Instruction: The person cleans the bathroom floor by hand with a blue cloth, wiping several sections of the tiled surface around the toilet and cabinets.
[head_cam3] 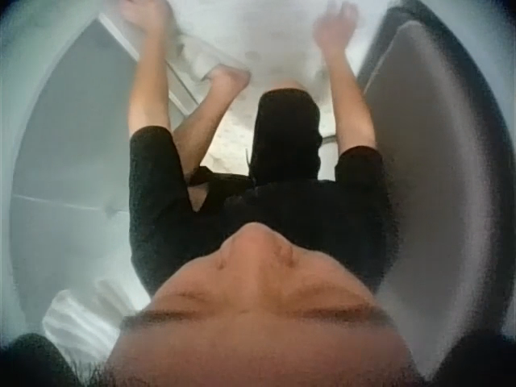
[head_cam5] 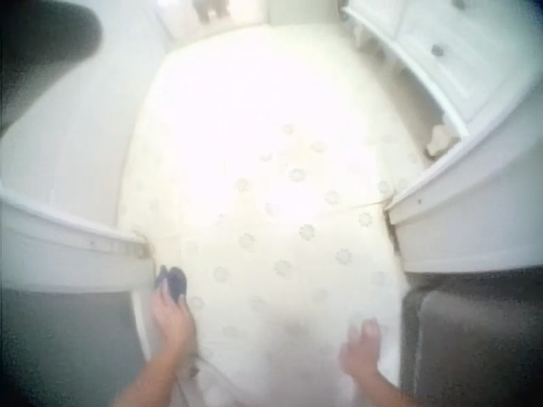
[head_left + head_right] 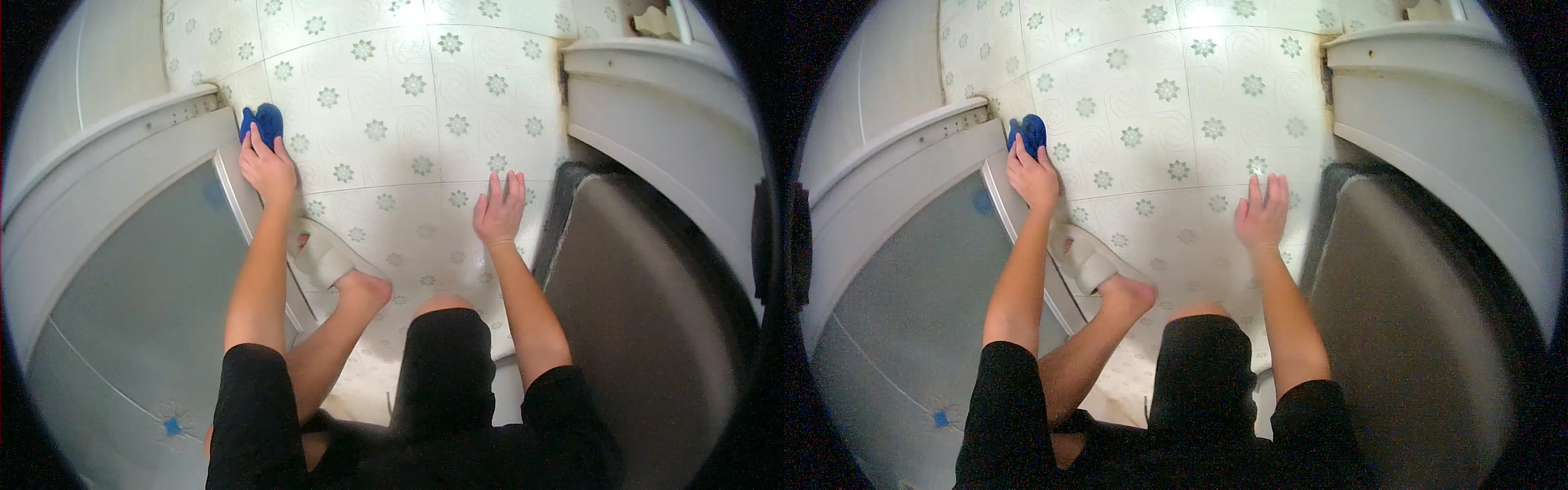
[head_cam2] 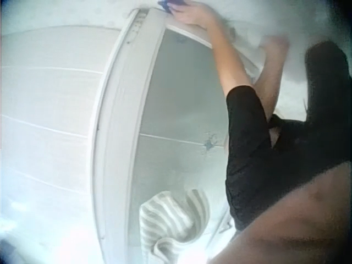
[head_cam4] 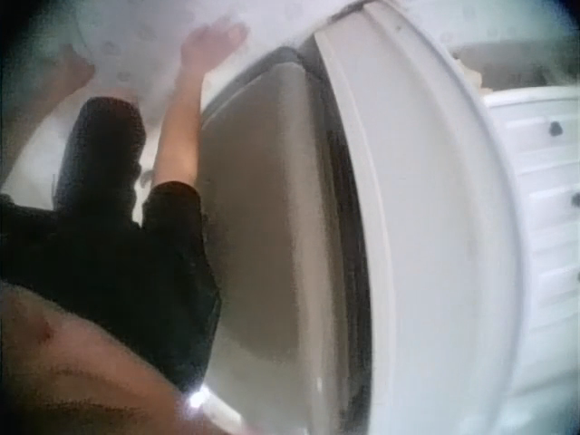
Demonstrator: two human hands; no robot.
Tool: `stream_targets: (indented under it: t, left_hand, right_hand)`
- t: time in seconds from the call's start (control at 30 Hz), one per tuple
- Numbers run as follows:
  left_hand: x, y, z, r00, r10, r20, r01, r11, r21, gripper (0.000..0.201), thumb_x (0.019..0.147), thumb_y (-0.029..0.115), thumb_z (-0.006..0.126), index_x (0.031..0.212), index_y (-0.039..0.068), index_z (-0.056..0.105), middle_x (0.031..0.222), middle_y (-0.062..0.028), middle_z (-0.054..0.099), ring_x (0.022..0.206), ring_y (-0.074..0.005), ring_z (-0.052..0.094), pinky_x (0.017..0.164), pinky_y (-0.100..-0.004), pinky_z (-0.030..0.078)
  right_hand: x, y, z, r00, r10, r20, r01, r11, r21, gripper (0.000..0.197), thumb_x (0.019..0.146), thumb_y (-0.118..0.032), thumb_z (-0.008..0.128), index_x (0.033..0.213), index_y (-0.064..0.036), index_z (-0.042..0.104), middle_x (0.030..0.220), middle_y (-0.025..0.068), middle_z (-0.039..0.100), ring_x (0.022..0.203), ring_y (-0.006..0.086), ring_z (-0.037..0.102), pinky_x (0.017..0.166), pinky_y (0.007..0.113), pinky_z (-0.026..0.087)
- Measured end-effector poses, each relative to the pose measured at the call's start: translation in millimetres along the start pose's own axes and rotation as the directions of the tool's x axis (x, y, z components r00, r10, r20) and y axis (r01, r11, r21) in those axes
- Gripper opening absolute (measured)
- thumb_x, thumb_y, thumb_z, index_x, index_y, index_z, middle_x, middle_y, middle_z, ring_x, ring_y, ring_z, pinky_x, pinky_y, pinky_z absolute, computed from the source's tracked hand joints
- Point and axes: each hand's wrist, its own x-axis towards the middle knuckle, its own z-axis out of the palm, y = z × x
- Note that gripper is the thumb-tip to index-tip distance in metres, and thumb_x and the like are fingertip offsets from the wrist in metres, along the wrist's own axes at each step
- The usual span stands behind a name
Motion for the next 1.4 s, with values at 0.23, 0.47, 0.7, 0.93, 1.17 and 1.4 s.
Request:
stream_targets:
  t: [0.23,0.47,0.7,0.93,1.17,1.4]
  left_hand:
    - [-52.8,71.2,-6.1,1.0,0.025,-0.019,-0.027,0.992,-0.12,0.059,0.093,0.022,0.07,0.15,0.011,0.056,0.136,-0.0194,0.064,0.119,-0.0388,0.06,0.1,-0.0535,0.047]
    - [-219.9,186.8,-50.8,0.876,0.48,0.038,-0.397,0.764,-0.509,0.072,0.081,0.009,0.074,0.15,0.019,0.06,0.146,-0.0109,0.06,0.129,-0.0332,0.057,0.109,-0.0501,0.043]
    - [-204.5,101.2,-48.5,0.945,0.323,0.041,-0.295,0.903,-0.311,0.059,0.096,0.01,0.062,0.154,0.014,0.054,0.148,-0.0233,0.057,0.131,-0.0424,0.056,0.113,-0.0533,0.042]
    - [-169.4,36.5,-40.1,0.989,-0.143,0.03,0.144,0.988,-0.056,0.068,0.1,0.023,0.066,0.163,0.016,0.042,0.151,-0.0197,0.054,0.129,-0.0416,0.052,0.107,-0.0563,0.041]
    - [-326.3,176.4,-66.5,0.876,0.481,0.026,-0.422,0.793,-0.44,0.05,0.096,0.013,0.058,0.145,0.017,0.064,0.137,-0.0113,0.066,0.12,-0.0291,0.063,0.103,-0.0456,0.046]
    - [-228.7,84.5,-56.4,0.895,0.446,0.031,-0.375,0.787,-0.49,0.052,0.092,-0.001,0.057,0.143,0.004,0.059,0.137,-0.0206,0.062,0.123,-0.0383,0.06,0.102,-0.0498,0.049]
  right_hand:
    - [5.3,-8.3,0.7,0.995,0.037,-0.092,-0.037,0.999,0.001,0.05,0.097,-0.014,0.065,0.146,-0.0139,0.057,0.154,0.0193,0.043,0.147,0.0446,0.04,0.119,0.055,0.04]
    - [2.8,-5.0,1.9,0.976,-0.003,-0.217,0.011,0.999,0.036,0.043,0.099,-0.013,0.062,0.142,-0.014,0.064,0.148,0.0197,0.052,0.143,0.0446,0.046,0.118,0.053,0.041]
    - [-0.7,-5.3,-0.1,0.984,0.005,-0.179,0.004,0.999,0.05,0.046,0.097,-0.011,0.061,0.143,-0.0155,0.065,0.149,0.0202,0.052,0.144,0.0442,0.046,0.119,0.051,0.041]
    - [0.5,-6.0,1.7,0.99,0.04,-0.138,-0.035,0.999,0.035,0.052,0.093,-0.009,0.062,0.144,-0.0146,0.063,0.15,0.0217,0.051,0.147,0.0436,0.042,0.122,0.051,0.037]
    - [0.1,-10.5,3.8,0.989,0.069,-0.127,-0.064,0.997,0.042,0.054,0.094,-0.009,0.062,0.147,-0.0184,0.062,0.154,0.0177,0.05,0.149,0.0397,0.041,0.123,0.049,0.038]
    - [-2.7,2.8,-0.7,0.989,0.087,-0.117,-0.086,0.996,0.012,0.05,0.096,-0.01,0.059,0.146,-0.0159,0.063,0.155,0.0193,0.049,0.149,0.0393,0.042,0.122,0.049,0.038]
